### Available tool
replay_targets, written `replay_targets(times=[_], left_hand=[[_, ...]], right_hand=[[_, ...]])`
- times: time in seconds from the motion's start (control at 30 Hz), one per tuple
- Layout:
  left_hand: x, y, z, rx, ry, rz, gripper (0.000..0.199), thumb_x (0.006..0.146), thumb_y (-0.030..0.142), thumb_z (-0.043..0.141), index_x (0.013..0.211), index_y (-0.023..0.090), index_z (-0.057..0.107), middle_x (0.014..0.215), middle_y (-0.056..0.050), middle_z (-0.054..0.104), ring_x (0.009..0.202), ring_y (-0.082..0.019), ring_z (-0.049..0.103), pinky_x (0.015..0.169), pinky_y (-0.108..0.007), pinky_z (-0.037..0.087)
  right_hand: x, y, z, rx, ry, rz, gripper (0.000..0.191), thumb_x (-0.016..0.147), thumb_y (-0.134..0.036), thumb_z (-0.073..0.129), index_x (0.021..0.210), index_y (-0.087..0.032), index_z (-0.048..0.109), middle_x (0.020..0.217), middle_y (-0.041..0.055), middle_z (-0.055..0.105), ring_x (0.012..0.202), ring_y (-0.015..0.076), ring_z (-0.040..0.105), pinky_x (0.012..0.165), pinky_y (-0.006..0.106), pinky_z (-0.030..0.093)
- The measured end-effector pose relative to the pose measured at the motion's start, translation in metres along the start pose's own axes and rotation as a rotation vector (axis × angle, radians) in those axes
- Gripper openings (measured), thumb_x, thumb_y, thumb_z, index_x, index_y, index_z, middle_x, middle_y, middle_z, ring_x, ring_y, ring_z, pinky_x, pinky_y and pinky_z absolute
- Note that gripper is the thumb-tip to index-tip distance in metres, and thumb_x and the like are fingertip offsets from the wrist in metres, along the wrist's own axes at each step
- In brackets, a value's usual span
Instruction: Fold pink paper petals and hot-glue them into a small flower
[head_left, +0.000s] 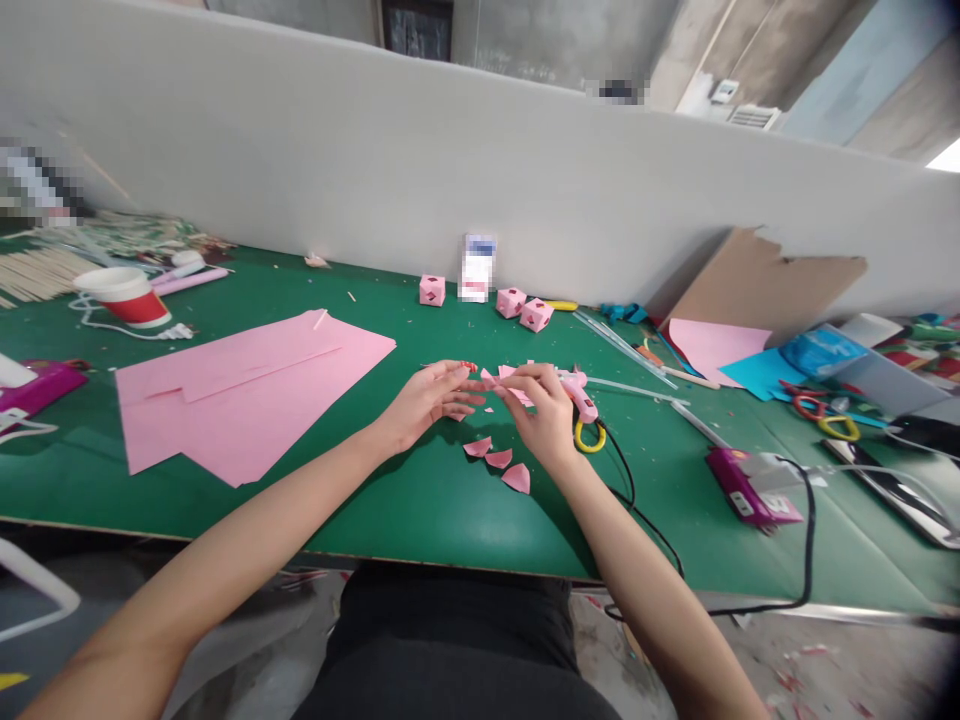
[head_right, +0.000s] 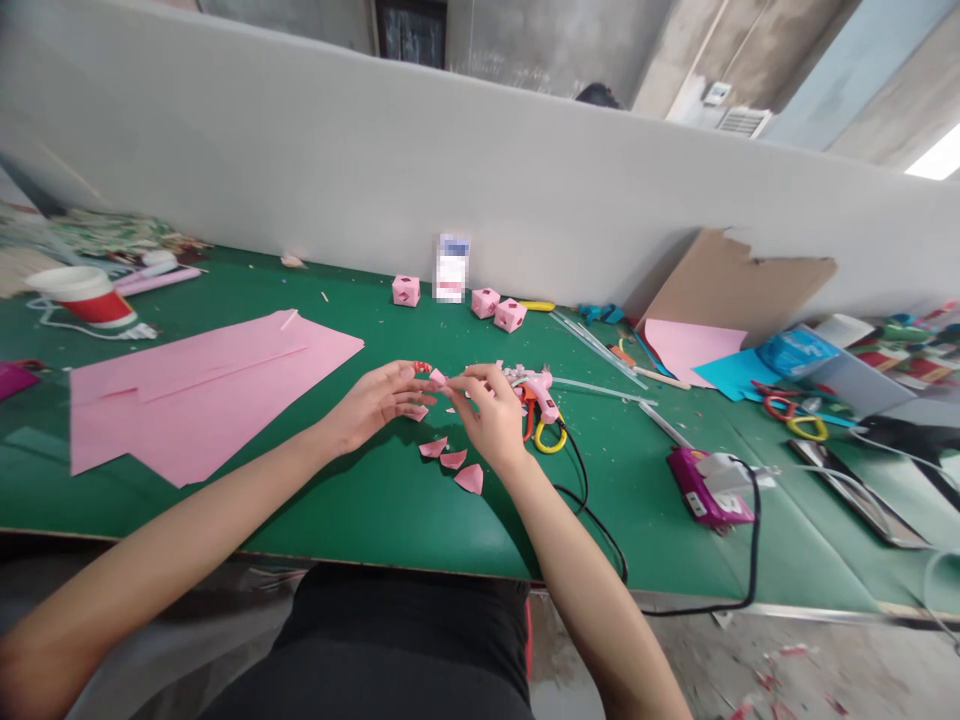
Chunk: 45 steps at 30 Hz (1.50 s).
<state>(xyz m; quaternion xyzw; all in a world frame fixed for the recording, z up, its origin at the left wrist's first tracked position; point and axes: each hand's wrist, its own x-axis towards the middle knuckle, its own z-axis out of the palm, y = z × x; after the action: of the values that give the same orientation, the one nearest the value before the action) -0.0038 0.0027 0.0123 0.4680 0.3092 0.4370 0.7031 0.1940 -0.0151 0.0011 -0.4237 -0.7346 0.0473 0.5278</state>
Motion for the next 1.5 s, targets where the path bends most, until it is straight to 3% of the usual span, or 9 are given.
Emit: replay_targets(times=[0.07,0.17,0.43,0.87,1.1,1.27,1.5], left_hand=[[0.0,0.0,-0.001,0.006,0.006,0.007,0.042,0.083,0.042,0.072,0.112,0.016,0.057,0.103,-0.012,0.072,0.088,-0.019,0.072,0.07,-0.027,0.056],[0.001,-0.002,-0.003,0.034,0.034,0.036,0.045,0.079,0.037,0.077,0.115,0.016,0.057,0.101,-0.009,0.071,0.087,-0.018,0.071,0.075,-0.029,0.057],[0.004,-0.008,-0.009,0.103,0.056,0.067,0.049,0.072,0.03,0.082,0.114,0.018,0.059,0.103,-0.007,0.069,0.079,-0.015,0.068,0.068,-0.028,0.057],[0.002,-0.011,-0.001,0.308,0.1,0.139,0.048,0.072,0.028,0.079,0.112,0.017,0.054,0.086,-0.003,0.067,0.076,-0.015,0.067,0.066,-0.026,0.055],[0.002,-0.012,-0.002,0.344,0.134,0.172,0.049,0.073,0.035,0.079,0.111,0.017,0.054,0.089,-0.004,0.067,0.075,-0.015,0.068,0.065,-0.026,0.056],[0.003,-0.017,-0.005,0.475,0.167,0.284,0.043,0.078,0.035,0.075,0.111,0.017,0.054,0.087,-0.003,0.067,0.073,-0.015,0.068,0.065,-0.026,0.057],[0.002,-0.021,-0.004,0.632,0.178,0.386,0.036,0.082,0.029,0.068,0.114,0.019,0.055,0.086,-0.002,0.07,0.075,-0.014,0.07,0.067,-0.025,0.06]], right_hand=[[0.001,0.003,-0.003,-0.134,-0.062,-0.144,0.013,0.092,-0.036,0.062,0.09,-0.029,0.073,0.096,0.0068,0.065,0.087,0.0208,0.062,0.075,0.035,0.051],[0.002,0.007,-0.003,-0.21,-0.113,-0.228,0.011,0.092,-0.033,0.062,0.092,-0.03,0.073,0.095,0.0057,0.065,0.081,0.0187,0.061,0.073,0.034,0.05],[-0.002,0.006,0.002,-0.157,-0.178,-0.2,0.014,0.092,-0.035,0.063,0.102,-0.031,0.072,0.103,0.006,0.063,0.088,0.0183,0.061,0.079,0.033,0.053],[-0.008,0.002,0.013,-0.204,-0.289,-0.284,0.014,0.095,-0.034,0.058,0.095,-0.025,0.069,0.104,0.0086,0.064,0.091,0.0202,0.061,0.074,0.034,0.053],[-0.008,-0.007,0.012,-0.117,-0.271,-0.224,0.012,0.094,-0.032,0.058,0.102,-0.023,0.063,0.104,0.0095,0.065,0.095,0.0209,0.063,0.079,0.034,0.053],[-0.01,-0.012,0.014,-0.102,-0.247,-0.016,0.014,0.093,-0.03,0.055,0.103,-0.02,0.056,0.094,0.0074,0.067,0.086,0.0198,0.064,0.071,0.031,0.052],[-0.01,-0.008,0.019,-0.126,-0.317,0.103,0.012,0.093,-0.031,0.056,0.091,-0.02,0.061,0.083,0.0047,0.07,0.075,0.0173,0.065,0.065,0.027,0.048]])
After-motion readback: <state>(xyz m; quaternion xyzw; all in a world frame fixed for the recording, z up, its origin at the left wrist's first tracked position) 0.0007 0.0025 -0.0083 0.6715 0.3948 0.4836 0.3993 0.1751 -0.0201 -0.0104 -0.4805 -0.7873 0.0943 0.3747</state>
